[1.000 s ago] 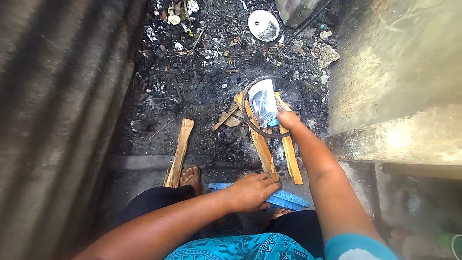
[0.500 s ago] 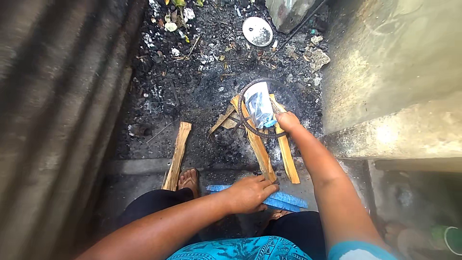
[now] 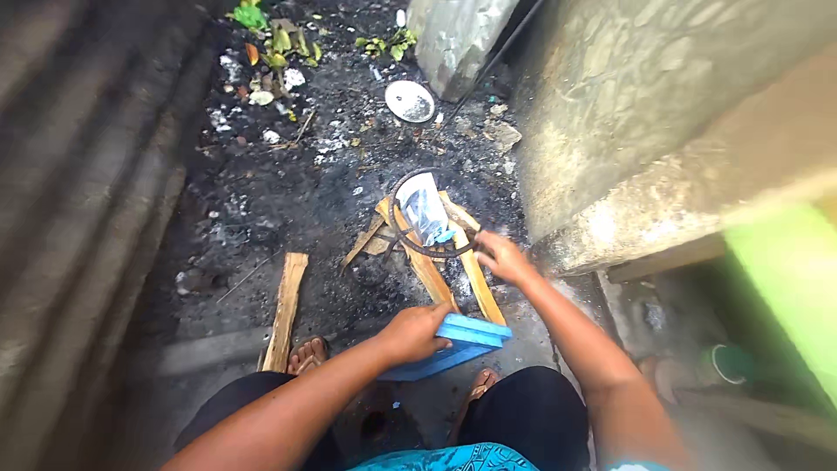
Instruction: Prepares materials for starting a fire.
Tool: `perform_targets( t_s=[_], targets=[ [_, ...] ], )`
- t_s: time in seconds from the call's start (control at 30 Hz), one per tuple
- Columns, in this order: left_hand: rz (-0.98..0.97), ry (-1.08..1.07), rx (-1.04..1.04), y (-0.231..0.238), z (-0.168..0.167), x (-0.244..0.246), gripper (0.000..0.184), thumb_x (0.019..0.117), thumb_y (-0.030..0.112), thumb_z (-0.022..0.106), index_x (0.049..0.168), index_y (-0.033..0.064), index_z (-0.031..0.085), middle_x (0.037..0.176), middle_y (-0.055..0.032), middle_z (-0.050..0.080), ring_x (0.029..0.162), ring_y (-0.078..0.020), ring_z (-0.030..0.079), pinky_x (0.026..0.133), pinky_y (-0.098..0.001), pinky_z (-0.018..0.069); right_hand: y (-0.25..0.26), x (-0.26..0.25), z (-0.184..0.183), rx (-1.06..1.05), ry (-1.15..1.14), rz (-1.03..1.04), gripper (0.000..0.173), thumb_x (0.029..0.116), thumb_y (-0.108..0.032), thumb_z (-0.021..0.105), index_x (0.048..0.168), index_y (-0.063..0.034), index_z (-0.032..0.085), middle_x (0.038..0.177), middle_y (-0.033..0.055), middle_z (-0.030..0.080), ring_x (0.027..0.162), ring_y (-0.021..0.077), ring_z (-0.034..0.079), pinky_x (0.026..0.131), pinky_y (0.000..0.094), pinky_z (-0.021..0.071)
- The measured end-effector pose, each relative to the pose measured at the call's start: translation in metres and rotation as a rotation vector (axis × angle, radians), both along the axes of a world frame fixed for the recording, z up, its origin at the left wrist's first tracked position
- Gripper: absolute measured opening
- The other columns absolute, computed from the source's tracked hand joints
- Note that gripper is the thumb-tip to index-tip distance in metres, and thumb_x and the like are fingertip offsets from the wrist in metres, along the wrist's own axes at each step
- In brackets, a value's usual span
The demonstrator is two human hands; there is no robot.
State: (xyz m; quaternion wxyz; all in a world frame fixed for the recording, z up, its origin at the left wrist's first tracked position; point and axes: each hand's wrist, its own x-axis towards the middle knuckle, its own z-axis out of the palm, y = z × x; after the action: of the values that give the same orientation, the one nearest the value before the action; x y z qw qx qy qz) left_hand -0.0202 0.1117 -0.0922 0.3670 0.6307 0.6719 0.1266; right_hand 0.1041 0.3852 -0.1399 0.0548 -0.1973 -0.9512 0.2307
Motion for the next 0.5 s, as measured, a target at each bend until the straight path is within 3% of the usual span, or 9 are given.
perform_targets(
  t_s=[0.07, 0.13, 0.2, 0.23, 0.3, 0.43, 0.5],
  targets=[
    [0.109, -0.024, -0.02, 0.001, 0.002, -0.007, 0.061, 0.0941, 0.036, 0.074, 0.146, 0.0148, 0.051, 0.128, -0.0174, 0.067, 0.117, -0.0363, 0.066, 0.102, -0.0607, 0.0499, -0.026, 0.04, 0.006, -0.361, -0.013, -0.005, 0.039, 0.1046, -0.031, 0.059, 0.129, -0.0028, 0.069, 0.129, 0.0147, 0.069, 0.122, 0.0233, 0.065, 0.109, 0.0436, 0.0501],
    [0.179, -0.061, 0.01, 0.004, 0.003, -0.011, 0.062, 0.0924, 0.035, 0.077, 0.146, 0.0171, 0.051, 0.126, -0.0185, 0.068, 0.116, -0.0376, 0.066, 0.101, -0.0626, 0.0502, -0.05, 0.082, 0.011, -0.584, -0.024, 0.054, 0.042, 0.1039, -0.03, 0.059, 0.134, -0.0013, 0.066, 0.133, 0.016, 0.067, 0.126, 0.0223, 0.063, 0.113, 0.0419, 0.0467],
    [0.197, -0.119, 0.076, 0.009, -0.001, -0.008, 0.062, 0.0897, 0.029, 0.08, 0.144, 0.0157, 0.054, 0.123, -0.0196, 0.069, 0.114, -0.0377, 0.067, 0.1, -0.0634, 0.0509, -0.071, 0.119, 0.011, -0.537, -0.032, 0.064, 0.058, 0.0927, -0.03, 0.076, 0.141, -0.0026, 0.06, 0.137, 0.0188, 0.065, 0.129, 0.028, 0.061, 0.114, 0.0493, 0.0452],
    [0.182, -0.15, 0.101, 0.011, -0.005, -0.004, 0.062, 0.0885, 0.026, 0.081, 0.143, 0.0159, 0.054, 0.123, -0.0189, 0.069, 0.114, -0.0363, 0.068, 0.099, -0.0629, 0.0514, -0.079, 0.136, 0.013, -0.456, -0.052, 0.035, 0.066, 0.0871, -0.033, 0.083, 0.141, -0.0033, 0.059, 0.133, 0.0196, 0.066, 0.125, 0.0308, 0.063, 0.111, 0.0533, 0.0472],
    [0.135, -0.23, 0.129, 0.012, -0.01, 0.01, 0.062, 0.0877, 0.019, 0.082, 0.143, 0.0135, 0.055, 0.125, -0.0173, 0.069, 0.114, -0.0326, 0.068, 0.1, -0.0592, 0.0525, -0.093, 0.167, 0.02, -0.373, -0.081, -0.049, 0.065, 0.0828, -0.032, 0.087, 0.134, -0.0001, 0.061, 0.119, 0.0226, 0.07, 0.112, 0.0358, 0.068, 0.101, 0.0593, 0.0511],
    [0.105, -0.489, 0.136, 0.011, -0.024, 0.032, 0.069, 0.0853, 0.021, 0.077, 0.146, 0.0082, 0.048, 0.139, -0.0116, 0.062, 0.12, -0.0204, 0.066, 0.1, -0.0389, 0.0578, -0.103, 0.234, 0.031, -0.435, 0.047, -0.25, 0.058, 0.0822, -0.024, 0.087, 0.126, 0.0051, 0.063, 0.114, 0.0247, 0.07, 0.108, 0.0344, 0.068, 0.1, 0.0552, 0.0517],
    [0.087, -0.467, 0.114, 0.013, -0.029, 0.031, 0.072, 0.0875, 0.021, 0.076, 0.15, 0.0076, 0.043, 0.148, -0.0145, 0.055, 0.123, -0.0267, 0.065, 0.1, -0.0439, 0.0571, -0.105, 0.282, 0.033, -0.505, 0.154, -0.473, 0.058, 0.0825, -0.022, 0.086, 0.127, 0.0063, 0.061, 0.118, 0.0243, 0.068, 0.111, 0.0304, 0.066, 0.103, 0.0498, 0.0515]
  ],
)
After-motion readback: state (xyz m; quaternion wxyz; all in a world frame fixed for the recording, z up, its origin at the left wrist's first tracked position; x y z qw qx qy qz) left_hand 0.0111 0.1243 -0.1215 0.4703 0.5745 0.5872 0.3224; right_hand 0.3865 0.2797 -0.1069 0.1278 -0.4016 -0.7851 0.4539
